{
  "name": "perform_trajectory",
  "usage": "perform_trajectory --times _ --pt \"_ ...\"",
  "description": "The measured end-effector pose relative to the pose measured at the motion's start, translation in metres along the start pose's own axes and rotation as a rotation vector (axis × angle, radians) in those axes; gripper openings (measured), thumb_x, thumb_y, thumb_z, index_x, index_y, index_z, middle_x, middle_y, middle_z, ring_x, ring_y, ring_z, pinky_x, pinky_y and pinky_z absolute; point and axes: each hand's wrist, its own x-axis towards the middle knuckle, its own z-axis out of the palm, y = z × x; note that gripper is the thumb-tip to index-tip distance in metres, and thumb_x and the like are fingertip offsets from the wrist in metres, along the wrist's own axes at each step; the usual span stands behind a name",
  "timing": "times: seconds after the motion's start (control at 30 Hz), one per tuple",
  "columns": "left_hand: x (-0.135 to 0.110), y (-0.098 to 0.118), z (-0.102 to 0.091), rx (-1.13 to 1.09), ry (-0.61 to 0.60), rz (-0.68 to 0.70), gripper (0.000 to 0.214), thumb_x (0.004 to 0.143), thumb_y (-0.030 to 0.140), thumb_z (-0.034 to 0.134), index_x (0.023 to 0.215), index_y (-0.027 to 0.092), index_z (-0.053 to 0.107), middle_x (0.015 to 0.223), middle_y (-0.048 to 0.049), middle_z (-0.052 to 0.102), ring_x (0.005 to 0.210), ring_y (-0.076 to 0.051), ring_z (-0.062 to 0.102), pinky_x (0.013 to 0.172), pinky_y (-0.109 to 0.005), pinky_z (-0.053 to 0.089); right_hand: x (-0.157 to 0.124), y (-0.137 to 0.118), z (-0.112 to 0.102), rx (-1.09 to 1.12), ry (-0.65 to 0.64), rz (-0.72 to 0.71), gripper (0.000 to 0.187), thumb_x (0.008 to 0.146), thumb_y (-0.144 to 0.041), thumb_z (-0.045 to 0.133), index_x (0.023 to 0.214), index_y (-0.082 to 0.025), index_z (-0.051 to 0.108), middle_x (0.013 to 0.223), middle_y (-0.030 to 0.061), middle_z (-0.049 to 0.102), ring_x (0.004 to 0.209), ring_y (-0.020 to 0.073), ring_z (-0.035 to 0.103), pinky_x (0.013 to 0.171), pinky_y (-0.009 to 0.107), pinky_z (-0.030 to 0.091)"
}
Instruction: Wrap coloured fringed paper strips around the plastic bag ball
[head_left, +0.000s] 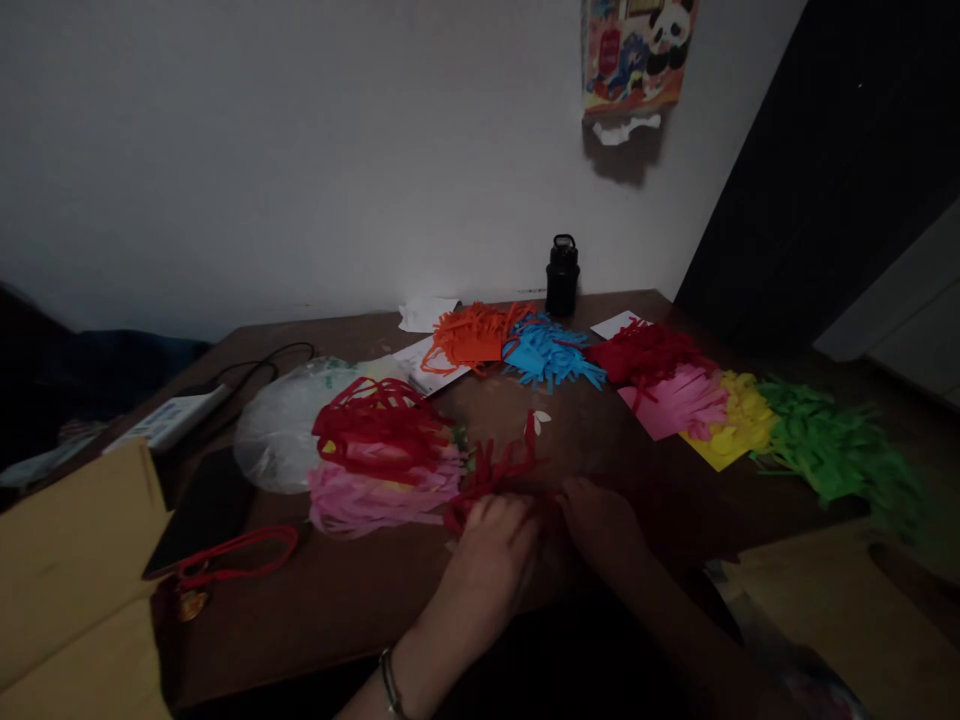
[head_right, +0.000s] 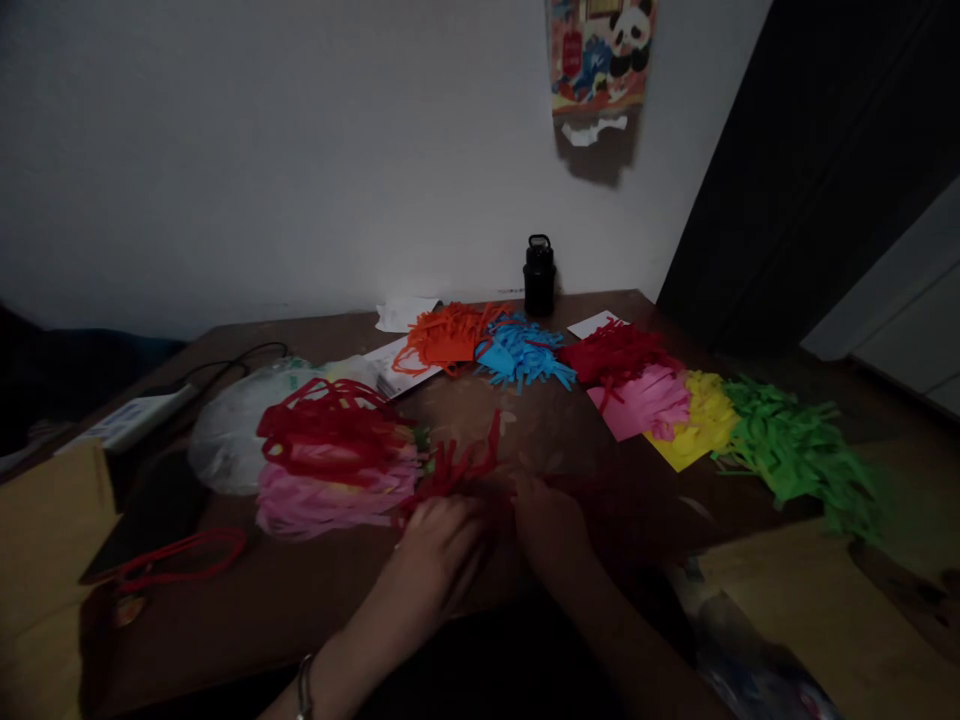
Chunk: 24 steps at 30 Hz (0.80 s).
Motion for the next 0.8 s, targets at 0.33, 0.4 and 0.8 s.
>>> perform_trajectory --times 0.33,0.4,0.8 --pt "-0.001 -0.013 0.019 0.094 -0.089 0.027 0.021 0.089 0.009 0.057 0.105 0.018 0.067 0.109 -0.0044 0.07 0.09 -0.022 0.059 0.085 -0.04 0.039 0.01 0.023 -0.017 -0.032 0.186 0.039 0.016 0.094 -0.019 0.05 0.092 -0.017 0.065 0.093 0.0114 0.068 0.089 0.0248 0.062 0.076 0.037 0.043" --pt "-0.001 -0.014 0.017 0.06 -0.079 0.025 0.02 0.089 0.009 0.057 0.103 0.019 0.067 0.109 -0.0047 0.07 0.09 -0.021 0.059 0.084 -0.039 0.039 0.002 0.025 -0.019 0.016 0.304 -0.084 0.017 0.094 -0.017 0.048 0.094 -0.017 0.065 0.096 0.011 0.067 0.091 0.0248 0.059 0.084 0.041 0.041" --pt "-0.026 0.0 0.001 -0.235 -0.09 0.008 0.02 0.088 0.011 0.055 0.101 0.023 0.064 0.104 -0.0008 0.069 0.095 -0.02 0.058 0.091 -0.04 0.033 -0.052 0.016 0.03 0.212 0.562 -0.49 0.03 0.089 -0.005 0.042 0.104 -0.016 0.066 0.102 0.0078 0.072 0.096 0.0191 0.064 0.09 0.037 0.045"
